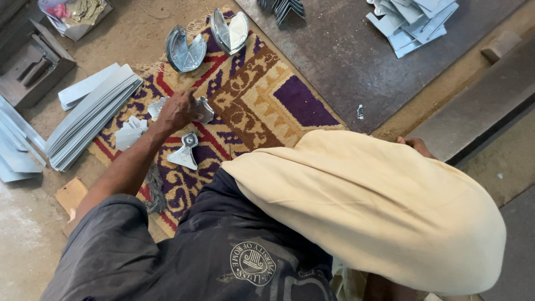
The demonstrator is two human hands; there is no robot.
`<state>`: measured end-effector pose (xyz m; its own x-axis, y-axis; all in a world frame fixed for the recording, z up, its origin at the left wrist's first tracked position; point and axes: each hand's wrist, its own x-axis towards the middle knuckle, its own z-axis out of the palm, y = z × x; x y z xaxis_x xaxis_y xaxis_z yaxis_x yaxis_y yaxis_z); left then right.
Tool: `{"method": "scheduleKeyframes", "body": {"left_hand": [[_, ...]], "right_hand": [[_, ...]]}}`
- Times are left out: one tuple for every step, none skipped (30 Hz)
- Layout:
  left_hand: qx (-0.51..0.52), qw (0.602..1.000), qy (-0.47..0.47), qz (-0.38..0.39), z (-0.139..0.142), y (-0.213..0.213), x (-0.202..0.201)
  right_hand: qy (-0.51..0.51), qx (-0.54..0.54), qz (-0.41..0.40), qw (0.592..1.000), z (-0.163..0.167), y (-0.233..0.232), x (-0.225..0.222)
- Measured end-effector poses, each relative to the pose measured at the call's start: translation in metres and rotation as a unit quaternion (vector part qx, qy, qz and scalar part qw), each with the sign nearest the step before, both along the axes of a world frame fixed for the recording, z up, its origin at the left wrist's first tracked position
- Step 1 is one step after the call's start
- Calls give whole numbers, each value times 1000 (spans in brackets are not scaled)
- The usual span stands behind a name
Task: The person sits on the floor and hammers small cut metal pieces against a steel beam using a wooden mallet, folding and shaping each piece, then sets finished pieces aside and picks up the next piece to repeat the process.
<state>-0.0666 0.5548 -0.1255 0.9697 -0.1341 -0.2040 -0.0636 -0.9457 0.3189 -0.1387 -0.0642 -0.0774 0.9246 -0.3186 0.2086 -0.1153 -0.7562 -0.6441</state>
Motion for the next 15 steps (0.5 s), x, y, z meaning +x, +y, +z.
{"method": "scheduleKeyframes", "body": {"left_hand": [[-2, 1000, -13, -9, 0, -2, 4], [-5, 1000, -25, -18, 1, -5, 9], [14, 1000, 10, -17, 3, -6, 14], [33, 998, 45, -14, 5, -7, 20], [51, 995, 81, -10, 8, -7, 25], [35, 994, 107, 4, 10, -7, 30], [19, 991, 134, 15, 12, -7, 35], [3, 987, 160, 25, 14, -7, 38], [23, 989, 144, -9, 15, -7, 42], [43, 990, 127, -44, 15, -7, 44], [63, 989, 108, -79, 16, -9, 47], [36, 989, 118, -87, 17, -10, 49], [8, 986, 128, -104, 19, -14, 53], [46, 982, 128, -129, 20, -17, 56], [94, 971, 168, -141, 22, -23, 61]], "right_hand": [[0, -1, 1, 1000, 0, 1, 0], [2, -2, -1, 1000, 0, 0, 0], [2, 1, 1, 1000, 0, 1, 0], [3, -3, 2, 1000, 0, 0, -1], [4, -3, 2, 1000, 0, 1, -1], [4, -4, 3, 1000, 1, 1, -2], [3, -4, 2, 1000, 1, 2, -2], [4, -5, 2, 1000, 2, 3, -3], [3, -5, 2, 1000, 3, 3, -4], [3, -6, 2, 1000, 4, 4, -5], [2, -4, 2, 1000, 5, 5, -6], [3, -3, 3, 1000, 7, 5, -6], [3, -2, 5, 1000, 8, 6, -7], [1, -4, 2, 1000, 10, 6, -7], [2, -4, 2, 1000, 11, 7, -6]]}}
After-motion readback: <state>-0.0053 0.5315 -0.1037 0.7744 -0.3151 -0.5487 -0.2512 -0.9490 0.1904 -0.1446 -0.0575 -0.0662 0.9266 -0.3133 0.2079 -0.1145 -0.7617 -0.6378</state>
